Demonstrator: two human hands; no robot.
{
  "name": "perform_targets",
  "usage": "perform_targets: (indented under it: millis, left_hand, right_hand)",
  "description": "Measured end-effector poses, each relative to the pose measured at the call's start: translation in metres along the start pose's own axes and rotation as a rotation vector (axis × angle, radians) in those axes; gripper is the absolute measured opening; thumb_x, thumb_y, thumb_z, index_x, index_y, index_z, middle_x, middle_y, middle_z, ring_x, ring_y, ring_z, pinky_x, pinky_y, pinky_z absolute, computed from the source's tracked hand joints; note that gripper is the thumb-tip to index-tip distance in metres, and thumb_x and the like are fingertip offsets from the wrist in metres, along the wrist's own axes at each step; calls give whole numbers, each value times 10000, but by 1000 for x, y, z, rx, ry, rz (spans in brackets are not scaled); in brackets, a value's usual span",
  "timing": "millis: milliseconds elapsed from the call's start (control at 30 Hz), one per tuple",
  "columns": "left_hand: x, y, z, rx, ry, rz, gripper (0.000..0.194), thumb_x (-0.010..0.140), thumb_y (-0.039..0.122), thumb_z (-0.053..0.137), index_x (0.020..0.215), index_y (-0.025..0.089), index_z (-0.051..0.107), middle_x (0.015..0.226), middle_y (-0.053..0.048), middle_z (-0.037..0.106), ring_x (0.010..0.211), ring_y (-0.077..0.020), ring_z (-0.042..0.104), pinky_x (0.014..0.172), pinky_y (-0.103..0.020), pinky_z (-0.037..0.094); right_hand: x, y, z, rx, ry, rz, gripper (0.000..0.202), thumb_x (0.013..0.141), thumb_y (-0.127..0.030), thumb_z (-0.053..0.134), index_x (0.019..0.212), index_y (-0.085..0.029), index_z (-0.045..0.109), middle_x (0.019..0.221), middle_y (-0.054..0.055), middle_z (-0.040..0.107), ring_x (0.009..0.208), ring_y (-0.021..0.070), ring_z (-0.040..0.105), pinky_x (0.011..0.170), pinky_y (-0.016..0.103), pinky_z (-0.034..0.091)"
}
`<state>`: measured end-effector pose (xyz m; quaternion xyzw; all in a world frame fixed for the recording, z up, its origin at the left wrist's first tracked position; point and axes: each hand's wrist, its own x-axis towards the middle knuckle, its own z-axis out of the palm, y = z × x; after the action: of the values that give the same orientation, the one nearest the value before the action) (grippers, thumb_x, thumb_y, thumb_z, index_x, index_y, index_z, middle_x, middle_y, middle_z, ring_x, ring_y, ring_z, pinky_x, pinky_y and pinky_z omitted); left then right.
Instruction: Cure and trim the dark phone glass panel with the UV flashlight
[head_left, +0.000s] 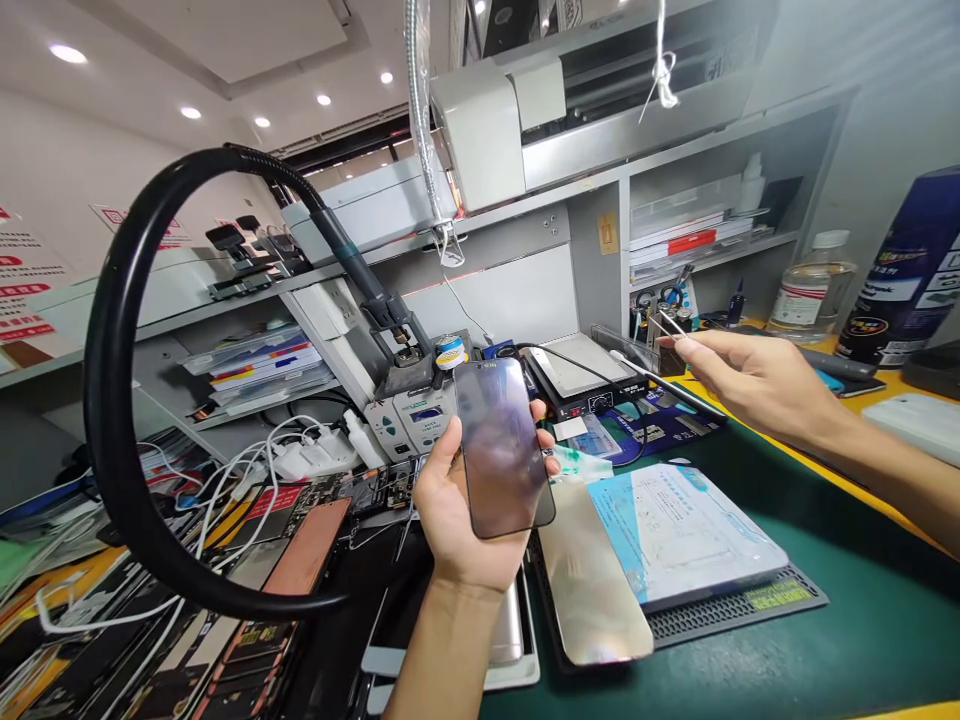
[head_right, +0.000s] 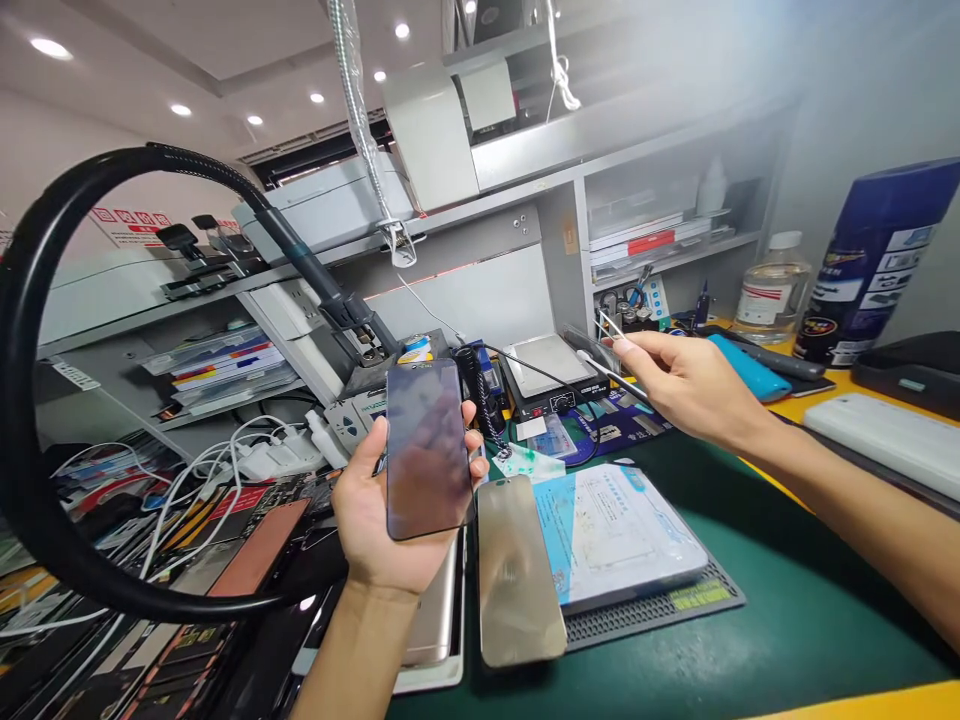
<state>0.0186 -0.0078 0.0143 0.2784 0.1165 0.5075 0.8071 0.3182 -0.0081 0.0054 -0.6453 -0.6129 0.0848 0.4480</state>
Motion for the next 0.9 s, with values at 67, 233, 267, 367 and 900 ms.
perform_targets:
  millis: [67, 233, 267, 367, 900]
  left_hand:
    - [0, 0, 0, 11, 19, 2, 520, 919, 485, 544, 1189, 72, 708, 1163, -176, 716, 876, -237, 657, 730, -342, 547]
    - [0, 1, -1, 13, 52, 1, 518, 915, 485, 544, 1177, 71, 714, 1159, -180, 719, 872, -239, 663, 715, -340, 556]
    - [0, 1, -1, 12, 59, 2, 519, 913, 481, 548, 1174, 65, 717, 1159, -185, 720, 870, -244, 667, 714, -343, 560]
    - [-1, 0, 2, 20, 85, 24, 529, 900, 468, 573, 1196, 53, 713, 1161, -198, 726, 857, -260, 677, 705, -360, 574]
    - [-7, 2, 12, 96, 250, 14, 581, 890, 421, 582, 1372, 100, 623, 1255, -208, 708, 889, -303, 709, 700, -422, 623]
  right_hand:
    - [-3, -4, 1, 54, 44, -11, 564, 940, -665, 439, 1105, -179, 671, 675, 17, 469, 631, 176, 416, 611, 317, 328]
    - [-6, -7, 1, 224, 88, -15, 578, 934, -536, 543, 1442, -262, 507, 730, 28, 627, 629, 210, 538, 596, 335, 422]
    - [-5, -6, 1, 227, 79, -19, 559, 940, -528, 544, 1430, -260, 507, 739, 32, 644, 614, 205, 535, 576, 330, 413]
    - [-1, -1, 3, 199, 59, -34, 414, 929, -507, 576, 1228, -222, 609, 753, 41, 668, 594, 181, 526, 555, 306, 391]
    - [15, 29, 19, 9, -200, 168, 297, 993, -429, 583, 923, -152, 663, 726, 21, 674, 571, 138, 632, 533, 255, 526]
